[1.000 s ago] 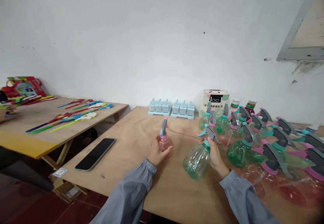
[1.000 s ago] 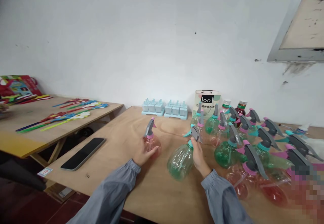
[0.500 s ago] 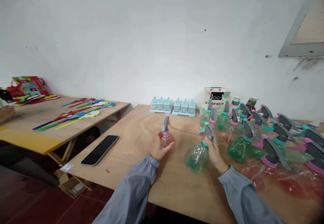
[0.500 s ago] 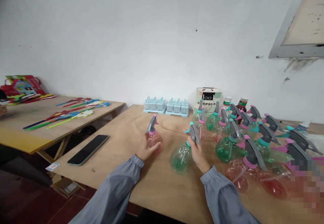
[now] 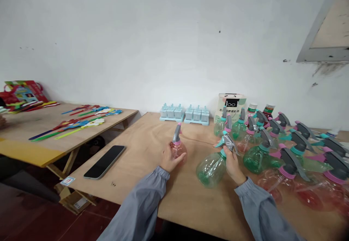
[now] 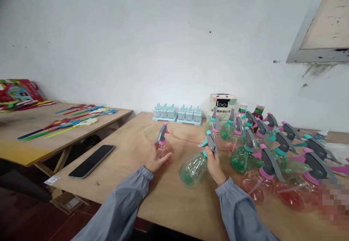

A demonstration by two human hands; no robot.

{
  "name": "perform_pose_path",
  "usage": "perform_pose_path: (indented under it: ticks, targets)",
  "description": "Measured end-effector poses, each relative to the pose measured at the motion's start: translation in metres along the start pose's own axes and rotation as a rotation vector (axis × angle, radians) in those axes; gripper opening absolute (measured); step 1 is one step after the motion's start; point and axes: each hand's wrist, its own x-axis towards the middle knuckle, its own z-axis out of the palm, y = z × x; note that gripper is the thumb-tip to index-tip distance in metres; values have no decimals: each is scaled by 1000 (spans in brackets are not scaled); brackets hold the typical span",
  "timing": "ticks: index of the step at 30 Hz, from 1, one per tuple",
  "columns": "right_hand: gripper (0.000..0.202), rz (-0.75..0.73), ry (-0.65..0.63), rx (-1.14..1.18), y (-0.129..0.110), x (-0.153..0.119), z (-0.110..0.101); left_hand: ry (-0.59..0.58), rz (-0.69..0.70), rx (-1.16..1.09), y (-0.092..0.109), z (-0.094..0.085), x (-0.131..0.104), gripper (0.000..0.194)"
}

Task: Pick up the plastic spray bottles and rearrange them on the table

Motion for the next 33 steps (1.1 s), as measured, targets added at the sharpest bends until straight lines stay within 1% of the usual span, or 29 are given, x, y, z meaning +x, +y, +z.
perform_pose_path:
  ticks: [3, 7, 9, 15, 18, 21, 25, 27, 30, 33]
  targets:
    - [42, -8, 70, 3, -4, 2, -2, -8, -11, -15, -1, 0, 0, 66]
    - [41, 36, 6, -7, -3, 1, -4, -16, -10, -58, -2, 1, 0, 67]
    - [41, 34, 6, -38, -3, -1, -4, -10, -8, -67, -2, 1, 0, 67]
    - [40, -68, 20, -24, -10, 3, -8, -8, -21, -59, 0, 0, 0, 68]
    - [40, -65, 42, -76, -11, 5, -15, -12, -12, -66, 0, 0, 1, 66]
    - [40, -64, 60, -143, -13, 4, -27, -13, -14, -68, 0, -1, 1, 67]
    - [43, -99, 77, -220, -17, 2, -44, -8, -28, -75, 0, 0, 0, 67]
    - [43, -121, 95, -253, -17, 3, -50, -6, -33, -91, -1, 0, 0, 67]
    - [43, -154, 129, -280, -13, 7, -51, -19, -43, -130, -3, 1, -1, 68]
    - [48, -189, 136, -318, -4, 13, -48, -28, -47, -153, -4, 0, 0, 70]
